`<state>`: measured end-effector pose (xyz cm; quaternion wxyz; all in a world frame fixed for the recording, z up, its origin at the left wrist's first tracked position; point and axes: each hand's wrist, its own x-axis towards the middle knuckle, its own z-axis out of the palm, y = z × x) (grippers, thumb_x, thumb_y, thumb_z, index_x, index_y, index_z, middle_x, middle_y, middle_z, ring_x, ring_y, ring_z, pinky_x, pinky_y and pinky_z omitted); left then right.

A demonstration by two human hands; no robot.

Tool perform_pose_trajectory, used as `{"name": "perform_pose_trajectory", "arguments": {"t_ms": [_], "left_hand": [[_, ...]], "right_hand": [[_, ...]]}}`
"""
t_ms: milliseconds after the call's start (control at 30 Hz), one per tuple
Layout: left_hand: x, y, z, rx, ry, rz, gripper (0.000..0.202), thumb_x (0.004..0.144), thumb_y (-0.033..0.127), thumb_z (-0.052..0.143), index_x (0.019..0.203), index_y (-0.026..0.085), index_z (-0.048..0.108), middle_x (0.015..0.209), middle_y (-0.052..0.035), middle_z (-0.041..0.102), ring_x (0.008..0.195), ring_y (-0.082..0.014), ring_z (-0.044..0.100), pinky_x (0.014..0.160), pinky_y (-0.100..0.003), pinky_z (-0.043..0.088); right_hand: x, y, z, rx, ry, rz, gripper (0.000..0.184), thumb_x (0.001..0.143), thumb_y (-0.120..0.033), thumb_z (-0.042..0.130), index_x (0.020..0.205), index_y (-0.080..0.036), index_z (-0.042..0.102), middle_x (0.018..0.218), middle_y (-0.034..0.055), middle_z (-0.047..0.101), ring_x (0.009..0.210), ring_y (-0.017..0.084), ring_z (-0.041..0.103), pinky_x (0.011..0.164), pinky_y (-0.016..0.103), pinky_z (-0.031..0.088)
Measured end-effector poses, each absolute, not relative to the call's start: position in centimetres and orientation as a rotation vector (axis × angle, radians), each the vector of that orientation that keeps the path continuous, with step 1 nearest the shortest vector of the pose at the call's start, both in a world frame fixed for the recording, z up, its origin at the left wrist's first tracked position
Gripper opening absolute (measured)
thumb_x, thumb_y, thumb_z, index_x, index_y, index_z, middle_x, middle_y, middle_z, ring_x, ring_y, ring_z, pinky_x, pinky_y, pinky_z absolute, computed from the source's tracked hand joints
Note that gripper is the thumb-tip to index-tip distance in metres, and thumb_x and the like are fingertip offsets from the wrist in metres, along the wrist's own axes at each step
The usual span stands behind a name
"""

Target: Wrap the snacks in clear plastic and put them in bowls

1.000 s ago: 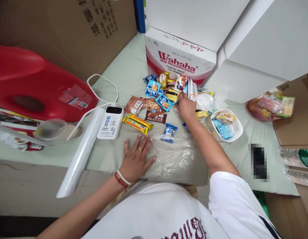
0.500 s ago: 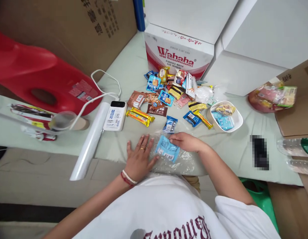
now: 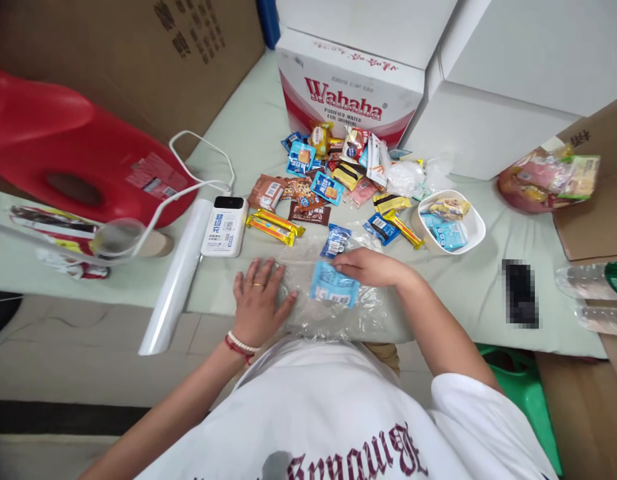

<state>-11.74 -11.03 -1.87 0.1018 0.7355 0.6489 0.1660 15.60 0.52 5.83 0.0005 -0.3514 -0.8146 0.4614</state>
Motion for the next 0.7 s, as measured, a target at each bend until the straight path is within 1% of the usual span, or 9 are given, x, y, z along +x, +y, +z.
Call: {"name": "perform_pose_trajectory", "arguments": {"t_ms": [100, 167, 233, 300, 400, 500, 567, 633, 700], "left_hand": [[-12.3, -11.3, -2.2, 2.189, 1.940, 0.621, 0.053, 0.097, 0.043, 0.058, 0.145, 0.020, 0.059, 0.158, -0.0196, 0.050, 0.158, -0.0388, 0.028, 0.125, -0.063, 0.026], [-12.9, -11.7, -2.5, 2.223, 1.955, 0.721, 0.054, 0.095, 0.040, 0.061, 0.146, 0.021, 0.058, 0.159, -0.0197, 0.049, 0.160, -0.0372, 0.024, 0.125, -0.061, 0.027], [-13.7, -12.0, -2.8, 2.306, 1.921, 0.783, 0.050, 0.094, 0.033, 0.063, 0.144, 0.029, 0.060, 0.158, -0.0150, 0.052, 0.161, -0.0358, 0.023, 0.127, -0.064, 0.020], [-14.5, -12.1, -2.9, 2.435, 1.780, 0.758, 0.048, 0.094, 0.024, 0.061, 0.140, 0.040, 0.063, 0.152, -0.0074, 0.061, 0.159, -0.0334, 0.030, 0.128, -0.066, 0.009], [-16.1, -11.4, -2.5, 2.553, 1.455, 0.602, 0.054, 0.095, 0.015, 0.052, 0.138, 0.044, 0.063, 0.140, -0.0018, 0.070, 0.150, -0.0298, 0.047, 0.127, -0.068, -0.003], [-17.6, -10.5, -1.7, 2.538, 1.211, 0.454, 0.051, 0.095, 0.028, 0.054, 0.145, 0.035, 0.059, 0.144, -0.0064, 0.068, 0.149, -0.0323, 0.047, 0.127, -0.070, -0.002], [-18.3, -10.4, -1.3, 2.538, 1.096, 0.385, 0.064, 0.090, 0.049, 0.062, 0.151, 0.031, 0.054, 0.155, -0.0115, 0.057, 0.155, -0.0371, 0.037, 0.127, -0.070, 0.003], [-18.3, -11.0, -1.1, 2.560, 1.045, 0.351, 0.073, 0.082, 0.060, 0.071, 0.149, 0.034, 0.056, 0.161, -0.0118, 0.050, 0.158, -0.0398, 0.028, 0.127, -0.069, 0.004], [-17.8, -11.6, -1.1, 2.572, 1.057, 0.374, 0.048, 0.085, 0.051, 0.073, 0.132, 0.041, 0.069, 0.155, -0.0061, 0.058, 0.157, -0.0373, 0.031, 0.128, -0.068, 0.003]], "right_hand": [[13.2, 1.3, 5.2, -1.350, -2.687, 1.039, 0.022, 0.101, -0.031, 0.053, 0.101, -0.019, 0.072, 0.100, 0.0069, 0.071, 0.089, 0.018, 0.063, 0.080, 0.026, 0.044], [13.4, 0.7, 5.3, -1.457, -2.591, 0.785, 0.023, 0.103, -0.033, 0.053, 0.101, -0.018, 0.071, 0.101, 0.0095, 0.069, 0.089, 0.019, 0.063, 0.079, 0.027, 0.044], [15.0, -1.3, 5.5, -1.365, -2.491, 0.743, 0.030, 0.106, -0.038, 0.049, 0.100, -0.018, 0.070, 0.095, 0.0093, 0.067, 0.085, 0.019, 0.062, 0.078, 0.029, 0.045], [17.2, -4.4, 5.4, -1.192, -2.480, 0.795, 0.032, 0.104, -0.046, 0.053, 0.105, -0.018, 0.070, 0.096, 0.0102, 0.068, 0.089, 0.021, 0.062, 0.082, 0.033, 0.050], [20.0, -9.6, 3.8, -1.085, -2.568, 0.783, 0.048, 0.093, -0.052, 0.070, 0.130, -0.023, 0.066, 0.128, 0.0169, 0.066, 0.121, 0.032, 0.059, 0.101, 0.050, 0.051], [21.0, -13.3, 1.4, -1.174, -2.497, 0.708, 0.031, 0.098, -0.034, 0.064, 0.128, -0.029, 0.068, 0.137, 0.0144, 0.065, 0.130, 0.033, 0.057, 0.107, 0.058, 0.049], [21.0, -14.1, 0.8, -1.150, -2.380, 0.752, 0.024, 0.101, -0.024, 0.056, 0.118, -0.030, 0.070, 0.127, 0.0111, 0.071, 0.122, 0.028, 0.062, 0.105, 0.055, 0.052], [20.7, -13.5, 1.6, -1.111, -2.287, 0.856, 0.022, 0.102, -0.022, 0.052, 0.113, -0.030, 0.070, 0.118, 0.0097, 0.073, 0.114, 0.026, 0.066, 0.101, 0.050, 0.054], [20.4, -11.8, 3.3, -1.130, -2.236, 0.981, 0.019, 0.104, -0.028, 0.051, 0.109, -0.027, 0.069, 0.111, 0.0099, 0.074, 0.106, 0.024, 0.068, 0.095, 0.044, 0.056]]}}
